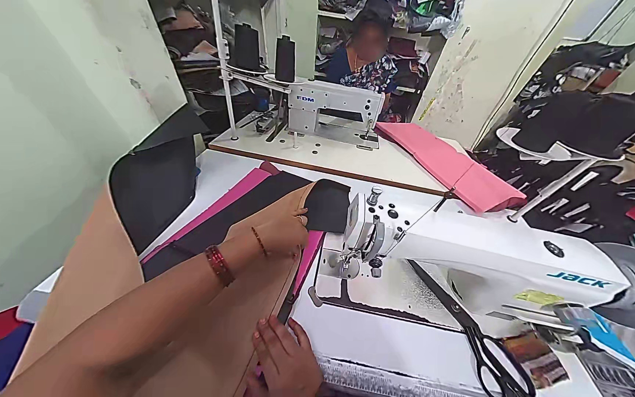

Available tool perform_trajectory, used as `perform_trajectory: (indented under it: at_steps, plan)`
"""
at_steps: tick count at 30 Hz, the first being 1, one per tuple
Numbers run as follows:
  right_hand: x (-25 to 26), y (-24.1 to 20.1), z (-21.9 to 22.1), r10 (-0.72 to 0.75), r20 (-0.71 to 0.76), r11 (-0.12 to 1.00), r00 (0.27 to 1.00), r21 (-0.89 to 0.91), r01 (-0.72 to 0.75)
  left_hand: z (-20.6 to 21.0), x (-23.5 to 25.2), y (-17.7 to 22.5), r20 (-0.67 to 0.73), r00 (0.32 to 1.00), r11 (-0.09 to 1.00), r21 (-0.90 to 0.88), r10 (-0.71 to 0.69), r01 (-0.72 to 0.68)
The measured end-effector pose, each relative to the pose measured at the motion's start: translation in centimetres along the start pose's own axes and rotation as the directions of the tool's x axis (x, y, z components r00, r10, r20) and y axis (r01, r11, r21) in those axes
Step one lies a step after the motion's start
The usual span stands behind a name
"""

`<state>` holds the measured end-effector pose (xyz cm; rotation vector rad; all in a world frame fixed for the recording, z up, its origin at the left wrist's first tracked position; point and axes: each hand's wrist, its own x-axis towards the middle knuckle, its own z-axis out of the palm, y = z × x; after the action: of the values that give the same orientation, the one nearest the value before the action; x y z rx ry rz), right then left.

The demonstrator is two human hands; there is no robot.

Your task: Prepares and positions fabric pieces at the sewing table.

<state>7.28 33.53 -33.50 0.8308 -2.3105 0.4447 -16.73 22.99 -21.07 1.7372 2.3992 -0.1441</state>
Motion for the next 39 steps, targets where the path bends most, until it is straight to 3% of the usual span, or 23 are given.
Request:
perform_trajectory:
  at_steps: [3, 7, 10, 12, 14, 15, 17, 18, 20, 21, 22, 23, 25, 27, 30, 32, 34, 36, 37, 38, 39]
  plan:
    - [0.1, 0.0, 0.0, 0.001, 0.003, 1.000, 1.000, 0.017, -0.001, -0.6, 0.4, 0.8, 0.137, 0.987, 0.996, 0.013, -0.089, 0.088]
    - [2.6, 1.4, -1.1, 0.137, -0.020, 0.964, 0.990, 0.231, -0.128, -1.4, 1.6, 1.7, 0.267, 0.951, 0.988, 0.076, -0.153, 0.138]
    - [5.2, 3.2, -1.7, 0.292, 0.164, 0.933, 0.942, 0.170, -0.318, -1.4, 1.9, 1.7, 0.287, 0.946, 0.988, 0.092, -0.148, 0.127]
    - [6.5, 3.9, -2.2, 0.336, 0.477, 0.900, 0.812, 0.091, -0.426, -0.8, 1.7, 0.9, 0.176, 0.981, 0.996, 0.001, -0.086, 0.088]
    - [6.7, 4.1, -1.8, 0.321, 0.513, 0.916, 0.796, 0.044, -0.398, 0.4, 1.1, -0.6, -0.129, 0.992, 0.993, -0.113, 0.005, -0.019]
    - [6.5, 4.1, -1.6, 0.314, 0.493, 0.921, 0.812, 0.049, -0.386, 0.8, 0.8, -1.5, -0.333, 0.943, 0.991, -0.121, 0.006, -0.049]
    - [6.4, 4.1, -1.5, 0.304, 0.460, 0.925, 0.834, 0.065, -0.373, -0.1, 0.3, -2.9, -0.544, 0.801, 0.958, -0.258, -0.249, 0.123]
    - [6.4, 4.1, -1.7, 0.307, 0.476, 0.922, 0.824, 0.067, -0.382, -0.9, 0.2, -3.8, -0.542, 0.706, 0.880, -0.393, -0.456, 0.266]
    - [6.5, 4.0, -1.8, 0.311, 0.479, 0.918, 0.821, 0.071, -0.389, -2.4, 1.0, -5.5, -0.366, 0.476, 0.592, -0.612, -0.800, 0.524]
    - [6.6, 3.9, -1.7, 0.311, 0.465, 0.920, 0.829, 0.073, -0.386, -2.6, 1.5, -6.4, -0.233, 0.401, 0.449, -0.650, -0.886, 0.613]
    - [6.6, 3.9, -1.7, 0.309, 0.457, 0.920, 0.834, 0.077, -0.383, -2.2, 2.0, -7.2, -0.115, 0.384, 0.363, -0.646, -0.916, 0.672]
    - [6.6, 3.9, -1.7, 0.308, 0.442, 0.922, 0.842, 0.078, -0.378, -1.6, 2.4, -7.5, -0.012, 0.421, 0.339, -0.614, -0.907, 0.713]
    - [6.6, 3.9, -1.7, 0.312, 0.423, 0.922, 0.851, 0.080, -0.378, -0.6, 3.6, -6.4, 0.179, 0.550, 0.398, -0.516, -0.816, 0.759]
    - [6.4, 3.9, -1.6, 0.326, 0.426, 0.918, 0.844, 0.071, -0.390, -0.2, 4.8, -3.8, 0.288, 0.600, 0.468, -0.414, -0.746, 0.781]
    - [6.6, 3.8, -1.7, 0.333, 0.440, 0.916, 0.834, 0.060, -0.397, 0.0, 4.5, -0.5, 0.141, 0.623, 0.553, -0.339, -0.770, 0.761]
    - [6.5, 3.6, -1.6, 0.330, 0.426, 0.920, 0.842, 0.053, -0.388, -0.7, 2.9, 1.0, 0.053, 0.602, 0.536, -0.399, -0.797, 0.744]
    - [6.6, 3.7, -1.7, 0.324, 0.423, 0.922, 0.846, 0.060, -0.383, -2.2, 0.4, 1.7, -0.093, 0.468, 0.448, -0.498, -0.879, 0.742]
    - [6.5, 3.7, -1.8, 0.321, 0.423, 0.921, 0.847, 0.070, -0.384, -2.0, -1.2, 1.1, -0.441, 0.204, 0.443, -0.550, -0.874, 0.708]
    - [6.5, 3.7, -1.7, 0.320, 0.430, 0.921, 0.844, 0.067, -0.383, -1.7, -1.5, 0.0, -0.624, 0.081, 0.505, -0.542, -0.777, 0.672]
    - [6.5, 3.7, -1.7, 0.320, 0.443, 0.921, 0.838, 0.060, -0.384, -1.4, -1.5, -1.4, -0.721, 0.012, 0.556, -0.524, -0.693, 0.646]
    - [6.5, 3.7, -1.8, 0.321, 0.451, 0.922, 0.833, 0.055, -0.384, -1.0, -1.0, -2.8, -0.769, 0.002, 0.587, -0.485, -0.639, 0.648]
